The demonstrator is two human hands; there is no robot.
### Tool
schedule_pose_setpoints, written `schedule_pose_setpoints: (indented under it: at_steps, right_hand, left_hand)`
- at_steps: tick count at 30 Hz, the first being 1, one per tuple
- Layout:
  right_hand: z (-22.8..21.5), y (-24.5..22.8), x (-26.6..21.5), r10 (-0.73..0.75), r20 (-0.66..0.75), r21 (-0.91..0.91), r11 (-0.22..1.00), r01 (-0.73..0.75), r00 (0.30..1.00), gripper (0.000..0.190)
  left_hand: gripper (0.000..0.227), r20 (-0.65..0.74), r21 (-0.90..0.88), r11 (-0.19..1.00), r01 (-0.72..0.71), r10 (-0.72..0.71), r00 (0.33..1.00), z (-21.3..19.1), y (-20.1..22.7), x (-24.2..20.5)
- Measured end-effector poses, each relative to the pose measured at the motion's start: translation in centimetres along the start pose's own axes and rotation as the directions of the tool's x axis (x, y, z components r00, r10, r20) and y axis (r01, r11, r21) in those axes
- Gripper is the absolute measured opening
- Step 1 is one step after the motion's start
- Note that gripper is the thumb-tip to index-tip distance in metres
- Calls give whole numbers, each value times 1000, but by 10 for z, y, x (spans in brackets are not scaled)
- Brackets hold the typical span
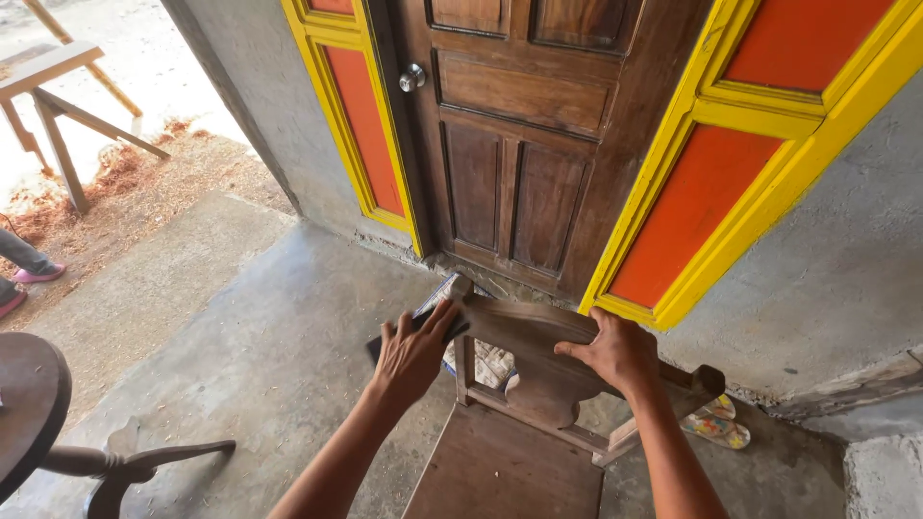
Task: Sanding the wooden parts of a chair using a piece of sandpaper.
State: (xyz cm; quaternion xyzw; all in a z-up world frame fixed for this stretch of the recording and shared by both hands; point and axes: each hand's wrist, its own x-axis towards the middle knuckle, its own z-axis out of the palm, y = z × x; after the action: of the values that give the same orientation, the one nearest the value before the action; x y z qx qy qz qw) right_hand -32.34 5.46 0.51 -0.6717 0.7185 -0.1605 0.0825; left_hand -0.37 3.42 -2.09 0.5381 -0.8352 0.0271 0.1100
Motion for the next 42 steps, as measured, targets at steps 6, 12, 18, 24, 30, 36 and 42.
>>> schedule_pose_setpoints:
  at_steps: [6,12,18,24,30,36,42]
  right_hand:
    - [-2,-3,0,3,-21,-2,1000,-3,1000,89]
    - [-4,-7,-2,67,76,-23,998,-66,995,87]
    - [-1,-3,7,-27,-6,-25,999,27,1000,85]
    - [6,0,7,87,104,-57,995,-81,991,89]
    - [-12,-17,-4,104,142,-36,994,-100,984,92]
    - [-9,-8,2,59,112,11,998,-61,992,92]
    - [-10,-10,-2,46,89,11,999,-47,995,86]
  left_hand:
    - [58,15,-155,980,127,-126,992,-20,-1,-4]
    - [52,204,-450,863,228,-150,967,8,-22,85]
    - [51,-97,-642,765,-60,-3,995,41,-51,55]
    - [38,180,-567,815,119,-18,983,-9,-33,74]
    - [50,285,45,995,-93,76,955,-10,-18,92]
    - [58,330,477,735,-483,359,873,-19,-23,99]
    - [55,461,512,677,-529,304,834,-36,-3,111]
